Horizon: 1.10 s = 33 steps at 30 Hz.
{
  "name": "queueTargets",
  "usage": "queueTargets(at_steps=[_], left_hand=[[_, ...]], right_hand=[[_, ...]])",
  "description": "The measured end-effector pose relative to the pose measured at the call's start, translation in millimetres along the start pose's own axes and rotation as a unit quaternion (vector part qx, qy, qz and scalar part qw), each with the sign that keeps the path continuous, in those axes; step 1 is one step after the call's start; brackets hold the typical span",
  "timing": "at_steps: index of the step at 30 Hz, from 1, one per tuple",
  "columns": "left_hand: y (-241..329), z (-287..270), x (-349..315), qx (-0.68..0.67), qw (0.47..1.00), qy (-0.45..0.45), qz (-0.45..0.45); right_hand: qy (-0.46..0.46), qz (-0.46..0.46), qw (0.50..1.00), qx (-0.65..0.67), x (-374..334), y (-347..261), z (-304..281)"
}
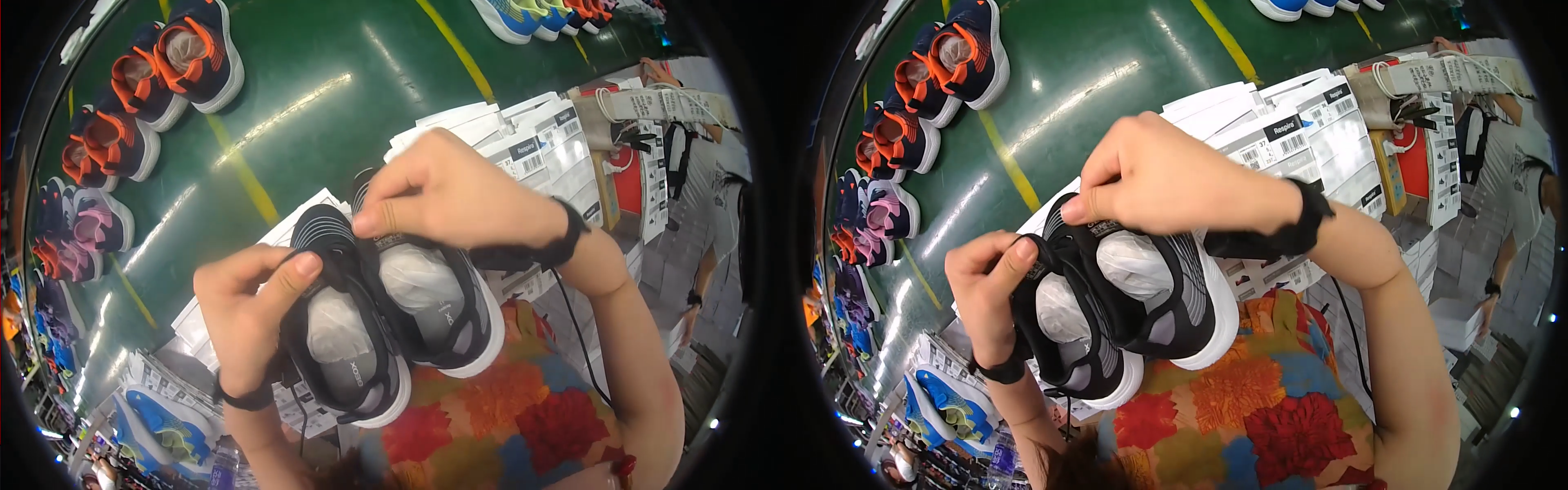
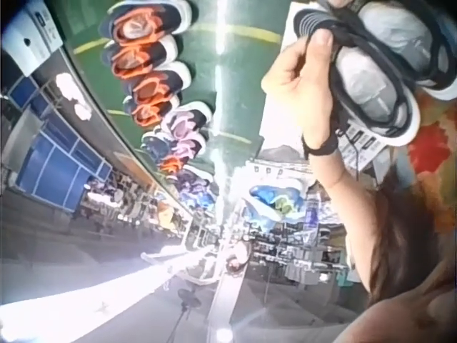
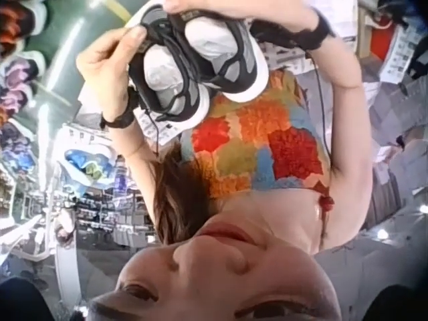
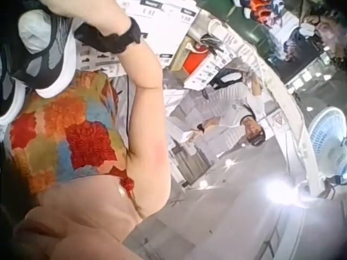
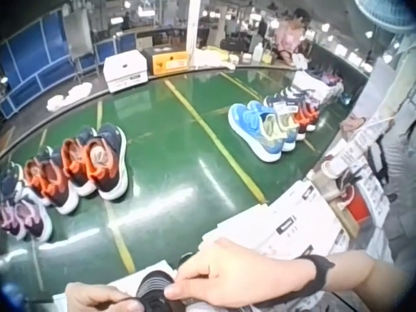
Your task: Matching pairs of shoes and verifying them against printed labels on a production line.
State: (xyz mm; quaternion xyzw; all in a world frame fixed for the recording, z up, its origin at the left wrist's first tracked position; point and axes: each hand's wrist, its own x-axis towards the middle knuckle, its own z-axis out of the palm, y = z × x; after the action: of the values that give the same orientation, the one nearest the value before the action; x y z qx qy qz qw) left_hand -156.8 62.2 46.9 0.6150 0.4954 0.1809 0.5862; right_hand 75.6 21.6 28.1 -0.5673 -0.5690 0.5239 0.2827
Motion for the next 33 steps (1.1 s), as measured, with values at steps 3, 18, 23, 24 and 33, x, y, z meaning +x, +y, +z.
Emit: queueTargets(at_steps=[3,18,23,24,33], left_hand=[[-30.1,11.3,-35.5,0.29,0.896,0.042,0.333],[55.4,-5.2,-92.4,0.031,0.97,0.14,0.195],[32.3,39.0,-107.0,-0.394,0.86,0.182,0.27],[17.1,31.4,-100.2,-0.375,0.869,0.192,0.259],[28.9,46.9,180.4,-0.046,0.967,0.034,0.247]], right_hand=[[0.137,-0.269,0.906,-0.296,-54.2,12.9,25.5],[0.195,-0.291,0.93,-0.112,-95.4,-69.4,-29.3],[0.343,-0.231,0.887,0.205,-131.1,-7.4,-21.1],[0.405,-0.227,0.875,0.135,-108.3,0.7,3.2],[0.504,-0.095,0.859,-0.007,8.7,67.7,-90.2]])
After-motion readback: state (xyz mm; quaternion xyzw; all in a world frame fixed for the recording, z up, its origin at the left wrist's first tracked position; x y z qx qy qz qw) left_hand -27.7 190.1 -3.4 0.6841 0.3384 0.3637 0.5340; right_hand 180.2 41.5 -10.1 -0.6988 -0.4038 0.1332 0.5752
